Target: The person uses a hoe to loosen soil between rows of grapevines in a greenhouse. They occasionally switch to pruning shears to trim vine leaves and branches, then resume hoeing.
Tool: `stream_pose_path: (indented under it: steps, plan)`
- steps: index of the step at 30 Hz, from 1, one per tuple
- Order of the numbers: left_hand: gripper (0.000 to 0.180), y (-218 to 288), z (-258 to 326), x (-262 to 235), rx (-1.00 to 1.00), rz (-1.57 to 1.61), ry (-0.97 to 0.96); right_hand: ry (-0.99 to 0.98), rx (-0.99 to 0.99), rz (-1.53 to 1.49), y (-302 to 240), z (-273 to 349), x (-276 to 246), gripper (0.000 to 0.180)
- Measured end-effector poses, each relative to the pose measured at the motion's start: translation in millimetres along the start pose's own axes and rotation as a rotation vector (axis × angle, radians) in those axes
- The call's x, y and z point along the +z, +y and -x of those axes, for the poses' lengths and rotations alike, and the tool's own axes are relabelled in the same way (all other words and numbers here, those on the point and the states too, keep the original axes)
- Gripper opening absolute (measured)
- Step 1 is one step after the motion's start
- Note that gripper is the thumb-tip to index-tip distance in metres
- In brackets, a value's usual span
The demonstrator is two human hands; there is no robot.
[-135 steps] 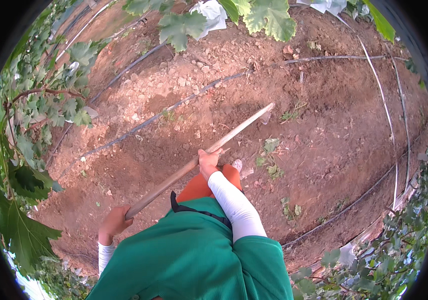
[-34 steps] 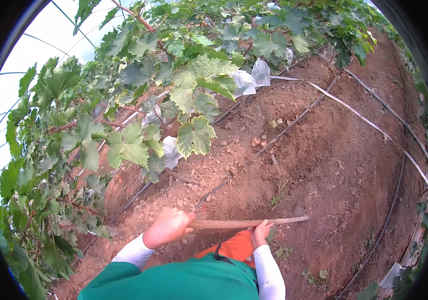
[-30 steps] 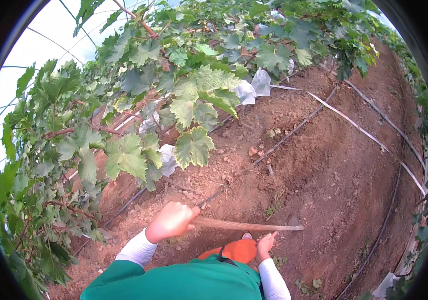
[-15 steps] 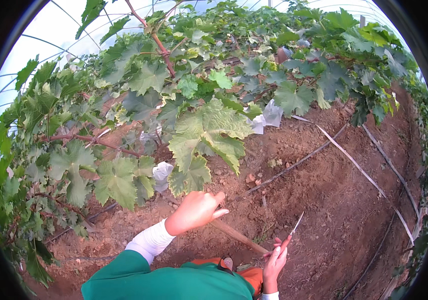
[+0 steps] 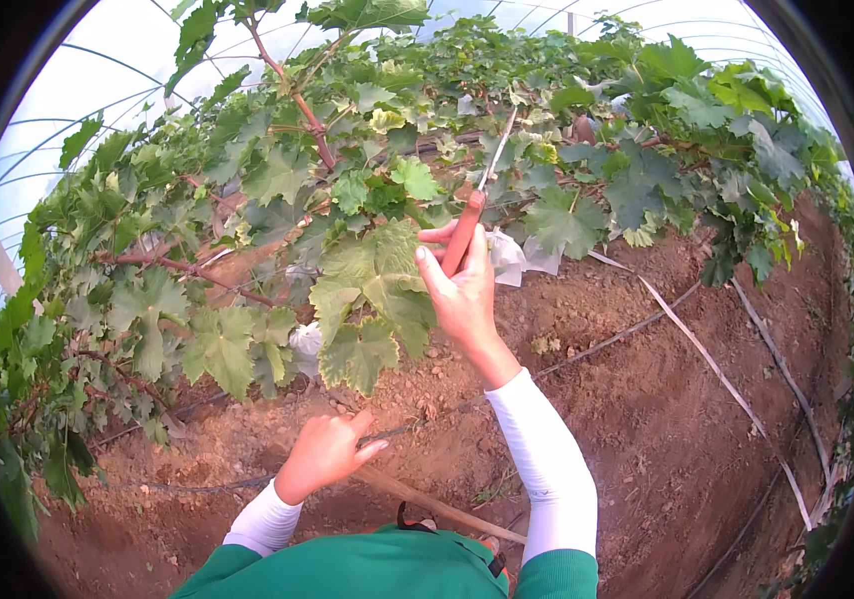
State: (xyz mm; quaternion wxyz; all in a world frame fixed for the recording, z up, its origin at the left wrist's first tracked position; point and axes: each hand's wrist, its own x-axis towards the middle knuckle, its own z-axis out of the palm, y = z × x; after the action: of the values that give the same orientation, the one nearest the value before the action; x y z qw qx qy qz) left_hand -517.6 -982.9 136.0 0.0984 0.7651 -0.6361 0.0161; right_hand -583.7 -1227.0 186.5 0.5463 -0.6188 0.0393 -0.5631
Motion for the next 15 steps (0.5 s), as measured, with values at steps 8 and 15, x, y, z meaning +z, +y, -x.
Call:
stream_pose_path:
  steps: [8, 15]
  plan:
    - [0.034, 11, 34, -2, -0.308, -0.044, 0.058, 0.045, 0.001, 0.482, 84, -133, 41, 0.039]
    - [0.031, 16, 54, 2, -0.444, -0.070, 0.124, 0.106, -0.026, 0.874, 127, -165, 65, 0.039]
